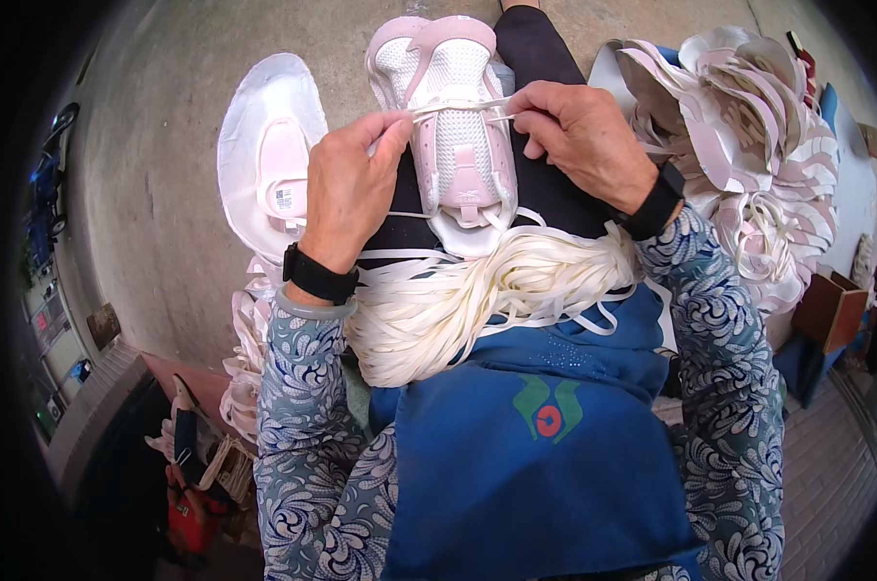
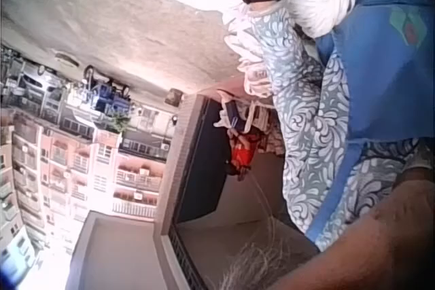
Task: Lacing a pair of white and pink sneakers while sitting on the ground.
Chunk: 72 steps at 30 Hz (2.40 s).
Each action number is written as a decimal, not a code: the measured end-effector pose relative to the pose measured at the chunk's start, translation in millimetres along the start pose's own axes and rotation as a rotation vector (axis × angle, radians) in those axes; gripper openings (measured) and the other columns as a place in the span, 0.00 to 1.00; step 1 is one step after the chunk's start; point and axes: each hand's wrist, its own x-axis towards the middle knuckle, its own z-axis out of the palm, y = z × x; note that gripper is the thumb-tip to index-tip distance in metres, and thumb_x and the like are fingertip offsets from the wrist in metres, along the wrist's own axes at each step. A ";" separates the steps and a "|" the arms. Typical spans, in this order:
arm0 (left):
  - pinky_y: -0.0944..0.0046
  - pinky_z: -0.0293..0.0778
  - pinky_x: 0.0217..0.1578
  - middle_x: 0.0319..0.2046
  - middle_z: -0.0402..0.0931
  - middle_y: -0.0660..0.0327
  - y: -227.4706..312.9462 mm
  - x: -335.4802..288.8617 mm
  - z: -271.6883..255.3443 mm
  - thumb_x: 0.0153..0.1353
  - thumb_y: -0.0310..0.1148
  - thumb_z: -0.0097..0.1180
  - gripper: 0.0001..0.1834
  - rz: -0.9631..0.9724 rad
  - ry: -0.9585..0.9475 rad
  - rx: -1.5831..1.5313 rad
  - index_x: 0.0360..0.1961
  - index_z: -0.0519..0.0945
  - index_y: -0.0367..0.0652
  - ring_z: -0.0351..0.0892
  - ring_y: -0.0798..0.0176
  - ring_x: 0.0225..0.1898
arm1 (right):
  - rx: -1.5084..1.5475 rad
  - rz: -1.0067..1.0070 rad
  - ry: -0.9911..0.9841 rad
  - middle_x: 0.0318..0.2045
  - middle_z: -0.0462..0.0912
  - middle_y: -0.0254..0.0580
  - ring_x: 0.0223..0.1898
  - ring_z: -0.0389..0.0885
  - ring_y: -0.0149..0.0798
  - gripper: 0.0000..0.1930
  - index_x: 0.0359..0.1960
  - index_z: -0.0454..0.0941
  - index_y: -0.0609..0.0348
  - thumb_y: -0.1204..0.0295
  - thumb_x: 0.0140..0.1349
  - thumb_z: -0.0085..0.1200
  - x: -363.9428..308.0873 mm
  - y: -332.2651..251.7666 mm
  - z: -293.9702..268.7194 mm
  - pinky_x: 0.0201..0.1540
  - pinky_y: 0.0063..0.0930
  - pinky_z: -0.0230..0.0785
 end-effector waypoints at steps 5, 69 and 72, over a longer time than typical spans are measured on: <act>0.57 0.75 0.34 0.29 0.81 0.47 6.4 0.1 -4.0 0.63 0.38 0.53 0.13 0.056 0.049 0.116 0.38 0.82 0.40 0.82 0.46 0.32 | -0.242 -0.330 0.263 0.29 0.80 0.54 0.32 0.79 0.54 0.08 0.33 0.81 0.63 0.72 0.58 0.52 6.2 10.3 13.7 0.40 0.40 0.72; 0.51 0.75 0.36 0.38 0.69 0.45 1.5 11.7 32.0 0.55 0.20 0.49 0.14 0.483 0.098 0.340 0.44 0.70 0.32 0.76 0.40 0.37 | -0.282 -0.443 0.284 0.30 0.76 0.53 0.33 0.79 0.55 0.14 0.41 0.70 0.66 0.78 0.52 0.52 4.1 10.8 29.6 0.37 0.45 0.72; 0.51 0.73 0.38 0.39 0.69 0.45 -0.1 8.2 32.4 0.56 0.20 0.47 0.14 0.451 0.113 0.314 0.45 0.71 0.33 0.75 0.40 0.38 | -0.433 -0.417 0.242 0.32 0.77 0.52 0.35 0.80 0.54 0.15 0.45 0.68 0.64 0.80 0.54 0.50 -2.8 2.8 31.1 0.37 0.43 0.73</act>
